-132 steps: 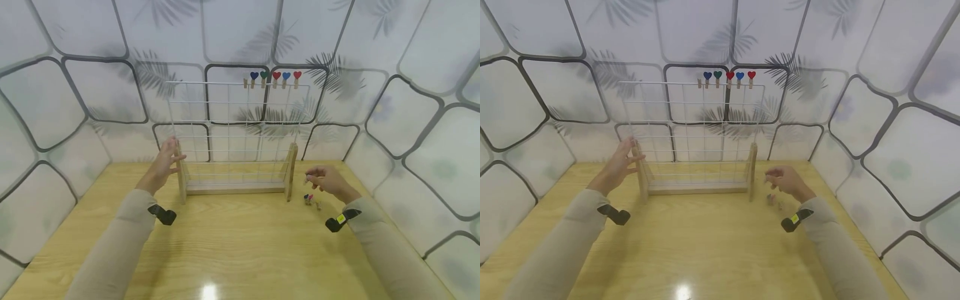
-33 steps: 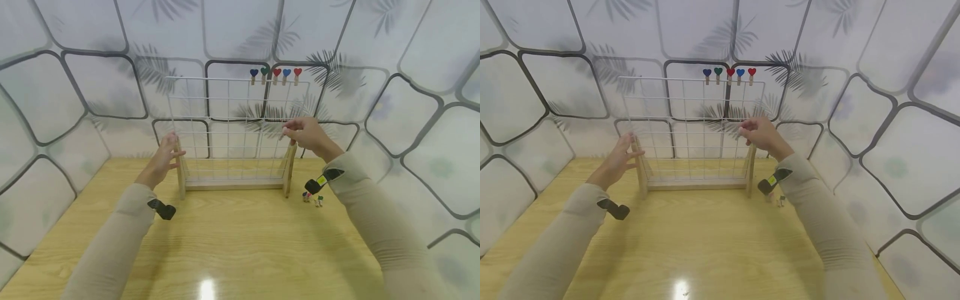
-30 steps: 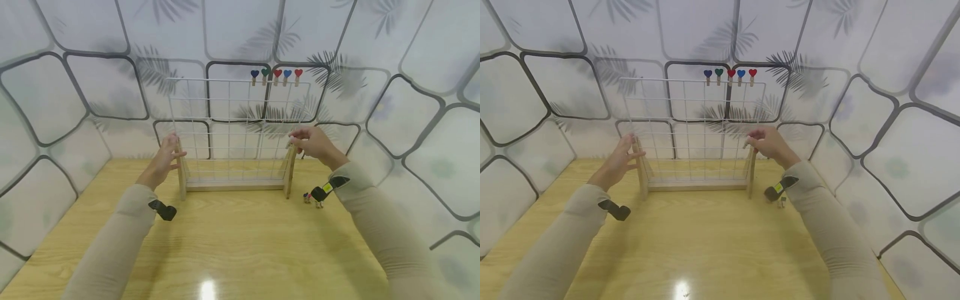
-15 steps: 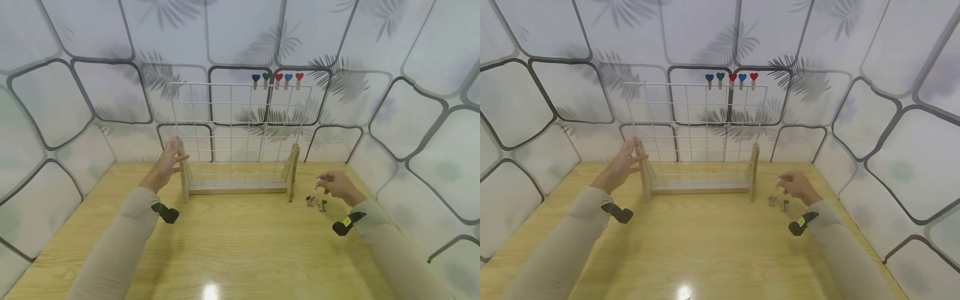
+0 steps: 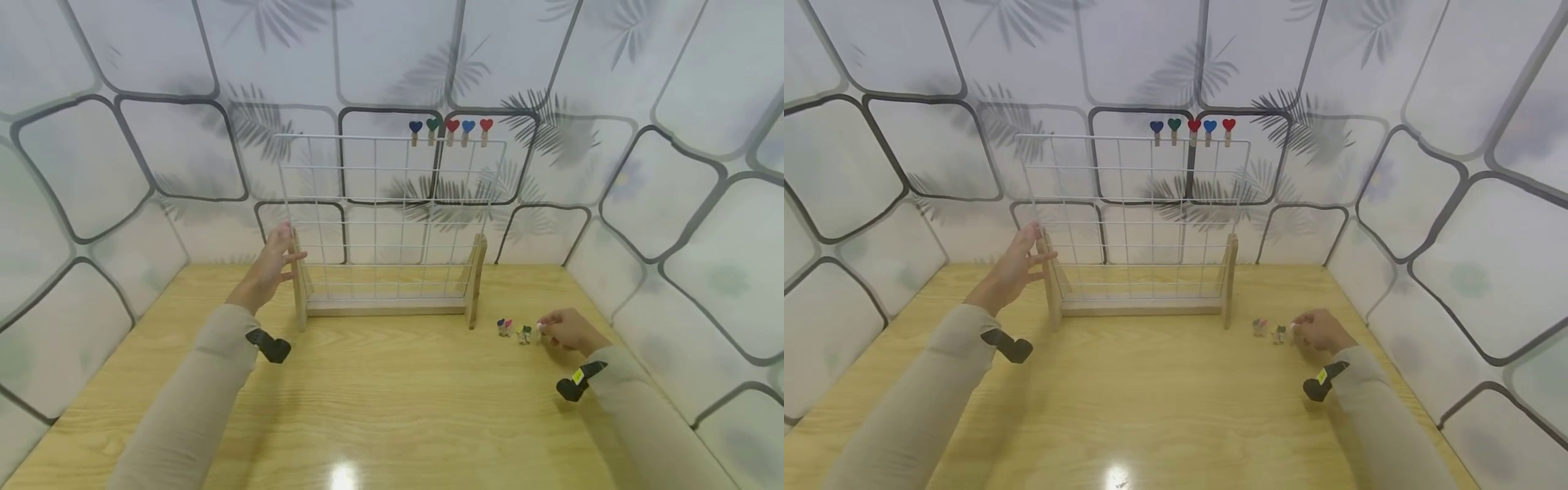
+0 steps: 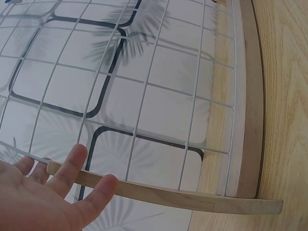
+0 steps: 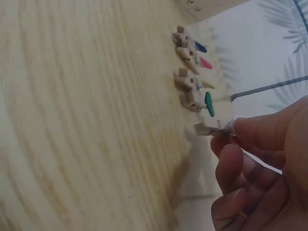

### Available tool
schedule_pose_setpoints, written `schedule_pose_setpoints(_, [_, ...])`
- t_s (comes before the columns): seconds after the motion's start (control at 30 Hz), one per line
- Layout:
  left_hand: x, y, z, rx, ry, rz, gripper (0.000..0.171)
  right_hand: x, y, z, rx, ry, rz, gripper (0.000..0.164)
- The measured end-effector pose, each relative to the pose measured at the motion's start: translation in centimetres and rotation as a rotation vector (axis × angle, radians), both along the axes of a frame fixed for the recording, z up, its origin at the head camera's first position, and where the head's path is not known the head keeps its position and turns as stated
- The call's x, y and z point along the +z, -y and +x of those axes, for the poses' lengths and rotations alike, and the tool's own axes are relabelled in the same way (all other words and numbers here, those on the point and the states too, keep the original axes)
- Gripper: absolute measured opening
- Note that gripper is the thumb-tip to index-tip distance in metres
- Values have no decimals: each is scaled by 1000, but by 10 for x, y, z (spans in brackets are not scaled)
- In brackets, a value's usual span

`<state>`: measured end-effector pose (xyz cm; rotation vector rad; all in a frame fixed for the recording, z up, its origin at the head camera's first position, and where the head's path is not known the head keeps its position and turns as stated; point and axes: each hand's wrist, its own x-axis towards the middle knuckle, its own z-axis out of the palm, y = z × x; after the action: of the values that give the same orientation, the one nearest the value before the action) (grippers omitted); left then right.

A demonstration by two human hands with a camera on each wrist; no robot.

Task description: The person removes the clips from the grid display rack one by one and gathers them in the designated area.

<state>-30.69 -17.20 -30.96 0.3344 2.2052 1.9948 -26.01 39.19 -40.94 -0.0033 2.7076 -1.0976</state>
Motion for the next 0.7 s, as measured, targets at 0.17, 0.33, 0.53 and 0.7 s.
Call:
schedule_pose_setpoints(0.17, [0,-2,-1,1,1,0,68,-6,-8,-1,6,12,56,35])
schedule_pose_setpoints(0.33, [1,-3,-1,4,2,4,70,10,-6,-13,11,-71,95,38])
schedule_pose_setpoints(0.53, [1,-2,-2,10,6,5,71,68,40,-34,19,-179,38,39])
schedule_pose_setpoints(0.7, [1,-2,-2,4,-6,-14,73,131,94,-45,68,-296,-36,34])
